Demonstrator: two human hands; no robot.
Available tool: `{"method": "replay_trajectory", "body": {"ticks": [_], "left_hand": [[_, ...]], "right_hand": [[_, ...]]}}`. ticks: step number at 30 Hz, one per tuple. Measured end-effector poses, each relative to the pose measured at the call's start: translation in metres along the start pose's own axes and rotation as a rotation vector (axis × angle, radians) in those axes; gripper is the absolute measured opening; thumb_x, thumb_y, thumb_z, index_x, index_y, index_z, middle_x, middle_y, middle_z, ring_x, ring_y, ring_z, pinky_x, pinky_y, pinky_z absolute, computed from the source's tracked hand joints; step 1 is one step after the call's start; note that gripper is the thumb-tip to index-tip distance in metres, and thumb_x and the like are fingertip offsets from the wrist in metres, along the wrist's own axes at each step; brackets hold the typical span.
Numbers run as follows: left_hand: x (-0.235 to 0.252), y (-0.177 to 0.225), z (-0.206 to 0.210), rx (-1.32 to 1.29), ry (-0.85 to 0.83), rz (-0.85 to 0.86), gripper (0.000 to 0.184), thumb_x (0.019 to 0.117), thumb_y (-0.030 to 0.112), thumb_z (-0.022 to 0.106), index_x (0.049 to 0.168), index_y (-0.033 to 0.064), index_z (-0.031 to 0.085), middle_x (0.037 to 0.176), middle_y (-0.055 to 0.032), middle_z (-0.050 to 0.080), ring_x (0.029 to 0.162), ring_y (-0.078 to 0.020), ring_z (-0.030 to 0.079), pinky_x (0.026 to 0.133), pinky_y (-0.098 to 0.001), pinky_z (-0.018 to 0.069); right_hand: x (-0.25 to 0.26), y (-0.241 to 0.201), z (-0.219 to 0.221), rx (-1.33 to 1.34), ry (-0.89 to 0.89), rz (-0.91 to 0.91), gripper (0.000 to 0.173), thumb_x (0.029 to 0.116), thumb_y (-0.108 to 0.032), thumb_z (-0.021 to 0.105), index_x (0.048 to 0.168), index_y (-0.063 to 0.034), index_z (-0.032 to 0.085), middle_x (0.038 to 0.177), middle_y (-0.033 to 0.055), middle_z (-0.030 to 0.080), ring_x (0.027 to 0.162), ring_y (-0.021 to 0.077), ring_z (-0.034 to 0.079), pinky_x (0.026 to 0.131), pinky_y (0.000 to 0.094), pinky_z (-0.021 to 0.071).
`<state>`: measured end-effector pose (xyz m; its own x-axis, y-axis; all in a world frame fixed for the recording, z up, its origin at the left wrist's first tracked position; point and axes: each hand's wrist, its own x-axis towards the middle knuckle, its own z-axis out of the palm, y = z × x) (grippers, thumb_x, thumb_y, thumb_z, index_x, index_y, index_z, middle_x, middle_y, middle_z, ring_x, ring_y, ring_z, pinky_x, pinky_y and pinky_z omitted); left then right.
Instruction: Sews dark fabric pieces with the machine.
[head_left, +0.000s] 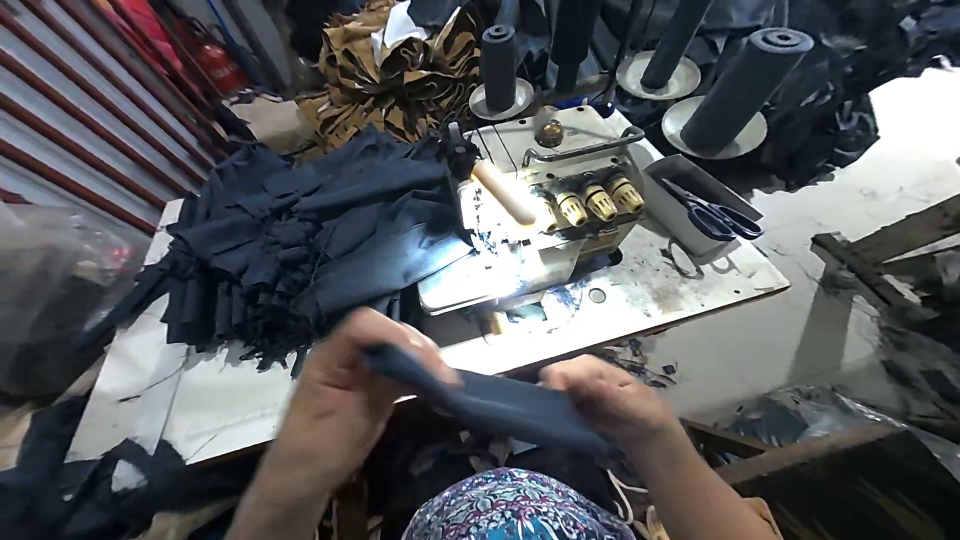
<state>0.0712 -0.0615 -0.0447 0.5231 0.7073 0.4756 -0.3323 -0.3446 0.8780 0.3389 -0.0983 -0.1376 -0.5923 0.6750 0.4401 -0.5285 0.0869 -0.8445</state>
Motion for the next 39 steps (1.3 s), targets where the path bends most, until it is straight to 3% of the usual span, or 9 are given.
{"method": "replay_trajectory", "body": {"ticks": [4, 6, 9, 11, 16, 21, 25, 32, 39], "left_hand": [[0.019, 0.001, -0.054, -0.083, 0.245, 0.12, 0.02, 0.1043, 0.037, 0.051, 0.094, 0.028, 0.066, 0.076, 0.0146, 0.062, 0.072, -0.0004, 0.062, 0.072, -0.0181, 0.0552], [0.031, -0.013, -0.089, 0.335, 0.377, 0.095, 0.029, 0.1066, 0.046, 0.046, 0.088, 0.0304, 0.062, 0.071, 0.016, 0.057, 0.066, 0.0023, 0.059, 0.065, -0.0155, 0.0523], [0.037, -0.033, -0.1, 1.303, 0.315, -0.142, 0.032, 0.1027, 0.028, 0.061, 0.114, -0.0024, 0.065, 0.11, -0.0234, 0.064, 0.101, -0.0394, 0.063, 0.088, -0.0591, 0.0512], [0.037, -0.057, -0.078, 1.489, 0.145, -0.069, 0.036, 0.0977, 0.021, 0.066, 0.126, -0.0016, 0.066, 0.135, -0.0282, 0.058, 0.125, -0.0509, 0.053, 0.105, -0.071, 0.037], [0.014, -0.119, -0.024, 1.392, -0.153, 0.108, 0.038, 0.1017, 0.025, 0.05, 0.126, 0.0058, 0.071, 0.132, -0.0141, 0.068, 0.132, -0.0337, 0.059, 0.115, -0.0594, 0.0389], [0.01, -0.115, -0.017, 1.424, -0.123, 0.15, 0.042, 0.1015, 0.038, 0.054, 0.124, 0.008, 0.072, 0.117, -0.0134, 0.07, 0.108, -0.0319, 0.066, 0.096, -0.0485, 0.0515], [0.011, -0.119, -0.011, 1.418, -0.145, 0.084, 0.047, 0.0999, 0.043, 0.056, 0.125, 0.006, 0.07, 0.128, -0.0128, 0.069, 0.127, -0.034, 0.061, 0.112, -0.0576, 0.0421], [0.023, -0.119, 0.0, 1.439, -0.104, -0.012, 0.046, 0.0967, 0.047, 0.059, 0.122, 0.011, 0.073, 0.132, -0.0091, 0.069, 0.13, -0.0349, 0.059, 0.11, -0.0594, 0.0425], [0.053, -0.117, -0.029, 1.368, -0.244, -0.071, 0.061, 0.1038, 0.052, 0.043, 0.144, 0.0099, 0.059, 0.152, -0.0092, 0.055, 0.147, -0.0315, 0.042, 0.121, -0.0544, 0.0298]], "right_hand": [[-0.01, 0.0, -0.043, 0.181, -0.04, -0.121, 0.024, 0.1007, -0.044, 0.058, 0.099, -0.025, 0.073, 0.075, -0.0168, 0.066, 0.064, -0.0085, 0.06, 0.056, 0.01, 0.0466], [-0.008, 0.013, -0.062, 0.236, 0.171, -0.174, 0.023, 0.0957, -0.045, 0.065, 0.098, -0.0263, 0.078, 0.074, -0.0143, 0.07, 0.064, -0.0052, 0.063, 0.06, 0.0136, 0.052], [0.011, 0.029, -0.068, 0.332, 0.564, -0.073, 0.022, 0.081, -0.042, 0.082, 0.084, -0.0208, 0.075, 0.058, -0.01, 0.061, 0.051, -0.0002, 0.058, 0.054, 0.0181, 0.0526], [0.016, 0.041, -0.075, 0.383, 0.55, -0.037, 0.02, 0.0877, -0.04, 0.076, 0.084, -0.021, 0.072, 0.055, -0.0128, 0.052, 0.049, -0.0026, 0.049, 0.051, 0.0152, 0.0432], [0.011, 0.047, -0.083, 0.553, 0.527, -0.08, 0.019, 0.0985, -0.032, 0.063, 0.092, -0.0163, 0.071, 0.057, -0.0111, 0.052, 0.05, -0.0016, 0.05, 0.053, 0.0144, 0.0449], [0.008, 0.042, -0.087, 0.635, 0.671, -0.115, 0.029, 0.0967, -0.035, 0.064, 0.077, -0.0137, 0.069, 0.052, -0.0102, 0.049, 0.047, 0.0009, 0.051, 0.053, 0.0159, 0.0466], [0.014, 0.05, -0.088, 0.776, 0.609, -0.191, 0.032, 0.1014, -0.037, 0.057, 0.088, -0.0108, 0.069, 0.058, -0.0069, 0.054, 0.052, 0.0039, 0.057, 0.055, 0.0182, 0.05], [0.023, 0.052, -0.086, 0.8, 0.627, -0.254, 0.028, 0.1043, -0.034, 0.051, 0.102, -0.0123, 0.069, 0.061, -0.0064, 0.055, 0.055, 0.005, 0.057, 0.058, 0.0194, 0.051], [0.025, 0.047, -0.074, 0.506, 0.744, -0.104, 0.047, 0.1093, -0.038, 0.038, 0.079, -0.0146, 0.065, 0.053, -0.0083, 0.05, 0.05, 0.0027, 0.055, 0.055, 0.0179, 0.0499]]}}
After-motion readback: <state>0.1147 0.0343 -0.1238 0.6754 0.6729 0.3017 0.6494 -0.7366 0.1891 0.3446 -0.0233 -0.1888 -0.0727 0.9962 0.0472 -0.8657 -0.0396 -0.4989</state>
